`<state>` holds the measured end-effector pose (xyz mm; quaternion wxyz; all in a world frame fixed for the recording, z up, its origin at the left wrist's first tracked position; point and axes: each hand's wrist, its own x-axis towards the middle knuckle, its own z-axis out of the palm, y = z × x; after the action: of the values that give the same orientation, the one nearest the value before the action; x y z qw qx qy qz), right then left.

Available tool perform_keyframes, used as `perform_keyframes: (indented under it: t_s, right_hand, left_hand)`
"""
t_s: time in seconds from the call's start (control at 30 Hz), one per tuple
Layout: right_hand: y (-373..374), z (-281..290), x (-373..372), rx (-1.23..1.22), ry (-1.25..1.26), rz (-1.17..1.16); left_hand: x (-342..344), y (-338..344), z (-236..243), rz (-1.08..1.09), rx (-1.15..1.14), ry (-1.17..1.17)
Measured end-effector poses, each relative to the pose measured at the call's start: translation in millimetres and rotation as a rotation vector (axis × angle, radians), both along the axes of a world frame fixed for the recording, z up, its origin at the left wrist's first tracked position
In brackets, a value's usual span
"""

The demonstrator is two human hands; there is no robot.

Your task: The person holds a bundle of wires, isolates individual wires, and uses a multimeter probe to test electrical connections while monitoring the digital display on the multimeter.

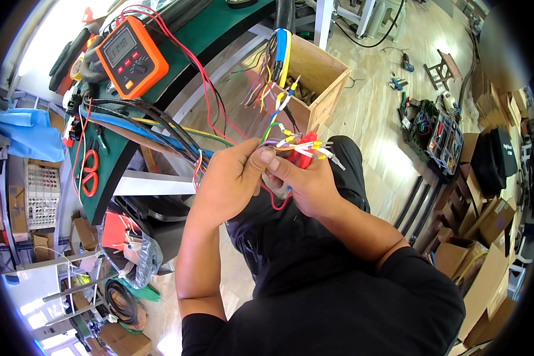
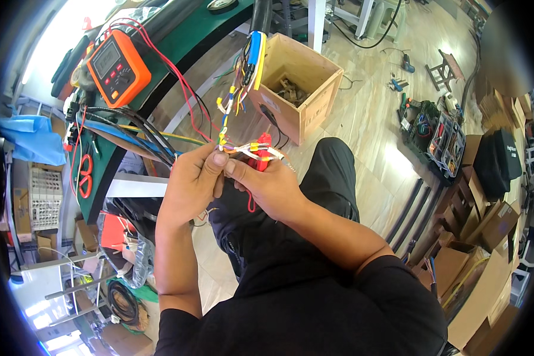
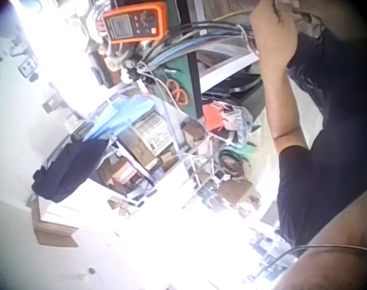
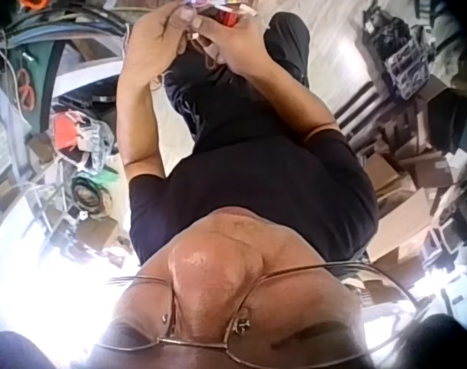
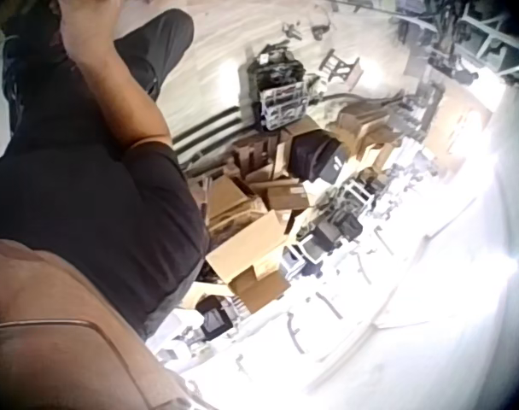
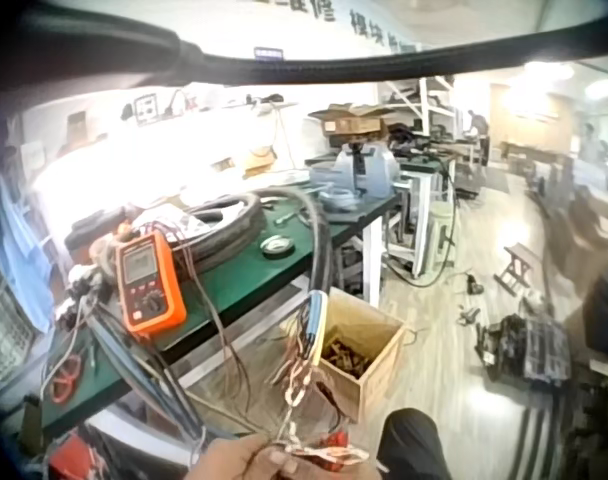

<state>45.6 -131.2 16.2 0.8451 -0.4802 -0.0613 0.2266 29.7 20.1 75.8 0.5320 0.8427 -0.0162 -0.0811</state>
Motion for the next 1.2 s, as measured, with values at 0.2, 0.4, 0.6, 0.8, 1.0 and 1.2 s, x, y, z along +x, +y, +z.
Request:
perform_keyframes:
  t_s: [0.2, 0.4, 0.6, 0.8, 1.0, 1.2]
  right_hand:
    - [-4.7, -3.7, -0.3, 0.208, -0.009, -0.095]
    - [-5.9, -6.3, -2.1, 0.225, -0.115, -0.151]
    - [-11.4, 0.6, -2.5, 0.171, -0.189, -0.123]
    - [-38.9, -22.5, -14.4, 0.005, -0.538, 0.092]
    - [-38.0, -43.6, -16.8, -0.197, -0.749, 0.562]
    - [-16.0, -61.8, -22.2, -0.615, -1.219, 0.683]
  left_hand:
    - [-3.3, -0.4, -3.3, 0.125, -0.017, 0.075]
    - [-4.6, -4.4, -6.7, 0.191, -0.011, 0.029]
    - [-4.4, -4.6, -10.6, 0.225, 0.005, -0.004]
    - [-8.6, 20.6, 19.8, 0.496, -0.32, -0.309]
    - [-13.5, 63.8, 54.6, 0.334, -0.898, -0.478]
    - [-9.8, 58.5, 43.5, 0.401, -0.867, -0.414]
